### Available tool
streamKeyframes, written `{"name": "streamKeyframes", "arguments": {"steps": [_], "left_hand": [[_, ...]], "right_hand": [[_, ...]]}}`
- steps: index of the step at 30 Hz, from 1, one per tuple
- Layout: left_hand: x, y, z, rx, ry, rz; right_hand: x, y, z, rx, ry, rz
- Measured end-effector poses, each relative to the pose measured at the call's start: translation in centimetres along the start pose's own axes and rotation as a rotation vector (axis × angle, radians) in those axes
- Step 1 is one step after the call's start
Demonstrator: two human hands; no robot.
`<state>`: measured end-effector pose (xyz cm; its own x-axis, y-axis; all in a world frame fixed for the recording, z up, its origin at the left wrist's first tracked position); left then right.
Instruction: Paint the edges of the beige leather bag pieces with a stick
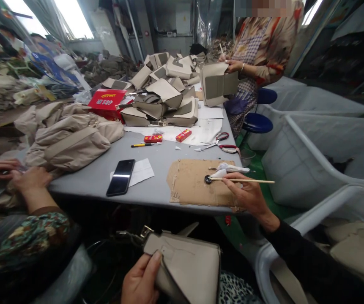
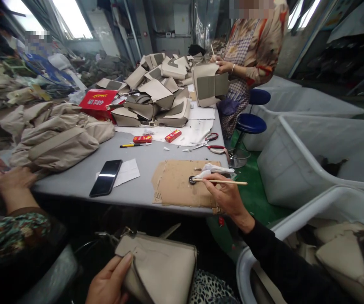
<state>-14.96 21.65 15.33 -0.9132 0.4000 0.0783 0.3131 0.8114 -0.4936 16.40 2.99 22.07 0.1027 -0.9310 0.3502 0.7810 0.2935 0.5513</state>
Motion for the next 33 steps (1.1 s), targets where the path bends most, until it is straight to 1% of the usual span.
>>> {"name": "streamKeyframes", "arguments": {"steps": [2,5,7,11,13,18,20,26,30,33], "left_hand": [[-1.3,0.2,0.3,-0.01,0.01,0.056],[-2.1,0.0,0.0,0.023,-0.008,0.092],[-2.2,-0.2,-0.4,0.059,-0.029,0.075],[-1.7,-0.4,-1.1,0.073,-0.055,-0.013],[-1.6,-0.3,-1.1,0.086,-0.053,-0.011],[-1.4,0.1,-0.7,0.09,-0.041,0.039],[-1.2,0.1,-0.5,0.106,-0.033,0.046],[-0.4,-0.1,-0.2,0.111,-0.051,0.037],[-0.2,-0.1,0.0,0.086,-0.07,0.07],[-0.2,0.1,0.2,0.073,-0.09,0.1]], "right_hand": [[-0.3,-0.3,-0.4,0.033,-0.02,0.002],[-0.8,-0.4,-0.6,0.071,-0.01,0.044],[-1.1,-0.3,-0.7,0.084,-0.004,0.077],[-1.5,-0.2,-1.0,0.121,-0.025,0.12],[-1.8,-0.1,-1.1,0.142,-0.045,0.141],[-2.4,-0.2,-1.0,0.201,-0.064,0.185],[-2.3,-0.2,-0.8,0.202,-0.069,0.173],[-1.4,-0.7,-0.7,0.129,-0.037,0.088],[-0.8,-1.0,-0.9,0.073,-0.048,0.03],[-0.4,-1.0,-1.5,0.005,-0.015,-0.026]]}}
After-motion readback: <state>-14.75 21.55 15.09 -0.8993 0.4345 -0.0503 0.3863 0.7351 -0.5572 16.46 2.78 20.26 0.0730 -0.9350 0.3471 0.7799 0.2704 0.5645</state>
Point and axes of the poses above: each hand's wrist, its own y-axis towards the middle knuckle, its own x-axis out of the back of the hand, z = x × y, the point moved 6 cm from there along y, towards the middle knuckle, and after that the axes turned 11 degrees about -z, right-handed, at the moved point
